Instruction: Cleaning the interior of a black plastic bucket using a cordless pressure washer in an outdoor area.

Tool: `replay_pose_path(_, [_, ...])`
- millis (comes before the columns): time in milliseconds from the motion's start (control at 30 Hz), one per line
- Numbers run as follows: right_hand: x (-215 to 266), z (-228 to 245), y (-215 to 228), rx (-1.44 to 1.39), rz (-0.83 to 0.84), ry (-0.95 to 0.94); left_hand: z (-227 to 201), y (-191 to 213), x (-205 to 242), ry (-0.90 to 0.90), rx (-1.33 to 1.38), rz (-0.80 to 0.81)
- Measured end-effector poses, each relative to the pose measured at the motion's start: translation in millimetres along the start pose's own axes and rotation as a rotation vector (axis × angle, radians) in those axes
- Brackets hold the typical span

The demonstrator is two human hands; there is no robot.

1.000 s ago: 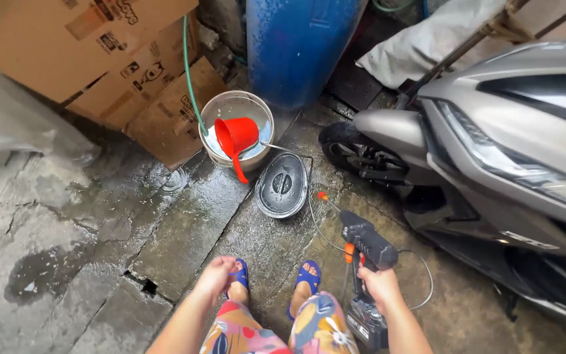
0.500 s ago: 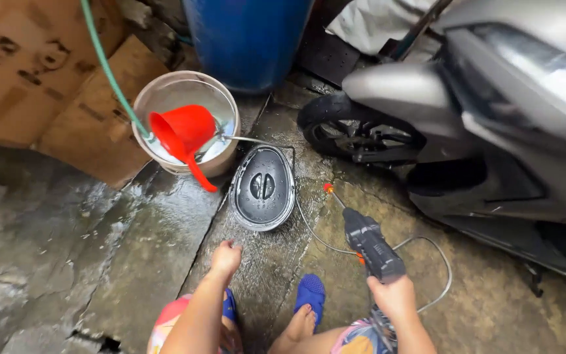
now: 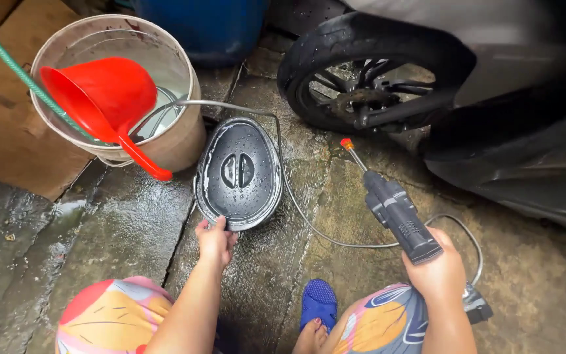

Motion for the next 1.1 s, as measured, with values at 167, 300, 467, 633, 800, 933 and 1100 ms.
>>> replay_pose_path(167, [-2,-7,-15,0.059,-0.012,0.035,-21,1,16,-0.095,0.062,0.042])
replay_pose_path(300, [-1,-4,-12,0.145,0.025,0.089,-25,2,36,-0.185,-0.098,0.167])
replay_pose_path(467, [-6,-8,-11,0.209,0.048,0.048,-1,-25,52,-0.216,-0.25,0.301])
replay_pose_path(633, [-5,-15,-8,0.132,-0.02,-0.023,-1,-60,75,-0.256,-0.322,0.382])
replay_pose_path(800, [-7,-24,-6,0.091,-0.066,-0.088,-17,-67,110,-0.204,-0.262,0.421])
replay_pose_path(933, [-12,-35,-7,0.089,-0.097,-0.13,-15,-53,99,-0.201,-0.244,0.355])
replay_pose_path(1100, [-21,-48,-16,0.119,-0.09,-0.135,-1,7,91,-0.25,-0.091,0.201])
Point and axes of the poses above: each hand's wrist, its own x-axis away from the middle knuckle, its own y-axis out of the back of the hand, z = x × y, the point moved 2 cm from there along -x, towards the middle knuckle, and after that the axes turned 14 degrees about -z, right-handed, at the moved point
